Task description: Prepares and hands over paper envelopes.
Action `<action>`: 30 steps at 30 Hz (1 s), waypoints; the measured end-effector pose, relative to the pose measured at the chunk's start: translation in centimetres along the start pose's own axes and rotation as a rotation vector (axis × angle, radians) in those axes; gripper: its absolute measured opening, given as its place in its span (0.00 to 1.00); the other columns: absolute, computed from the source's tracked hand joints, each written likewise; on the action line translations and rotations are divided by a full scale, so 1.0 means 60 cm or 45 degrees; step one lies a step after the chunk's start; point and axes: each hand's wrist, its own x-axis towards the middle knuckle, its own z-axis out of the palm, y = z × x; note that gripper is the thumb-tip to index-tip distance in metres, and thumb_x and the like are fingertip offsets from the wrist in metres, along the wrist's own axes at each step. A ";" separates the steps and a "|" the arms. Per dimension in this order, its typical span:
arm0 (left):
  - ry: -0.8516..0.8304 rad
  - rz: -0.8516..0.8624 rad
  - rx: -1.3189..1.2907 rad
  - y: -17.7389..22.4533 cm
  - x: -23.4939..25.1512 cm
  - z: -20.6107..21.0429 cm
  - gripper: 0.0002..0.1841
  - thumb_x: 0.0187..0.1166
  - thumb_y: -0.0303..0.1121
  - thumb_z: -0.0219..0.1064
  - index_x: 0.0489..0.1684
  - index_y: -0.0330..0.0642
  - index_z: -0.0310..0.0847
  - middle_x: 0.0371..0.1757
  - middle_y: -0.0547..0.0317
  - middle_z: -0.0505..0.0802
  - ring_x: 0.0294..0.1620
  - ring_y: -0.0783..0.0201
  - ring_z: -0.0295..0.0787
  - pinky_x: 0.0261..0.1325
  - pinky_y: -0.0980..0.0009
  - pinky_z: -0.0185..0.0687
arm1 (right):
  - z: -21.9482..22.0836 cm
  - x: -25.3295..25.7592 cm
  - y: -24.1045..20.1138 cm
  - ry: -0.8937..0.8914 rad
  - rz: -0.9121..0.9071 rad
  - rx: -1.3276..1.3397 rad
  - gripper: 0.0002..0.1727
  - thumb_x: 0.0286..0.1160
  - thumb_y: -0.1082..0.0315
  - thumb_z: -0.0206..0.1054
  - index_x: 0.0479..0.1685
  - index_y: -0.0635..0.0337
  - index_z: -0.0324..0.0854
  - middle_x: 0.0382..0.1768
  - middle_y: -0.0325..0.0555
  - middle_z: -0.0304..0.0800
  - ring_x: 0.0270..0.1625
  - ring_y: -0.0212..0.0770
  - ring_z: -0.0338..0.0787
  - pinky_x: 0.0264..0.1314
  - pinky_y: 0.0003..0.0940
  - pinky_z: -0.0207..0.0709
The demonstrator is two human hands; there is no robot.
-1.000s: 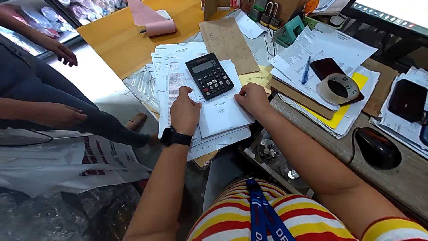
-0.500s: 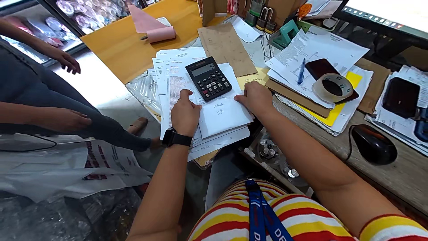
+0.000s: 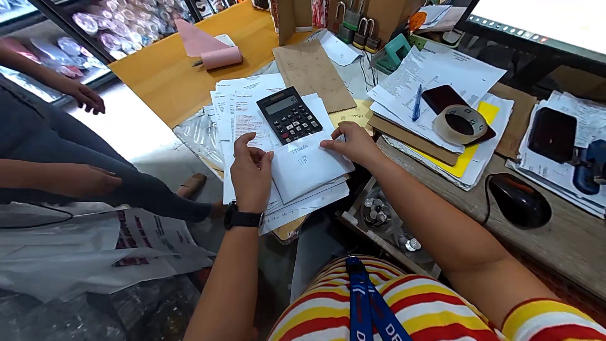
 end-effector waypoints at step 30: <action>0.087 0.142 -0.831 0.032 -0.039 -0.040 0.44 0.75 0.20 0.67 0.89 0.42 0.38 0.40 0.79 0.88 0.41 0.81 0.89 0.52 0.79 0.88 | -0.030 -0.079 -0.019 0.026 -0.425 0.780 0.02 0.76 0.77 0.68 0.40 0.62 0.84 0.31 0.32 0.88 0.33 0.19 0.85 0.43 0.17 0.82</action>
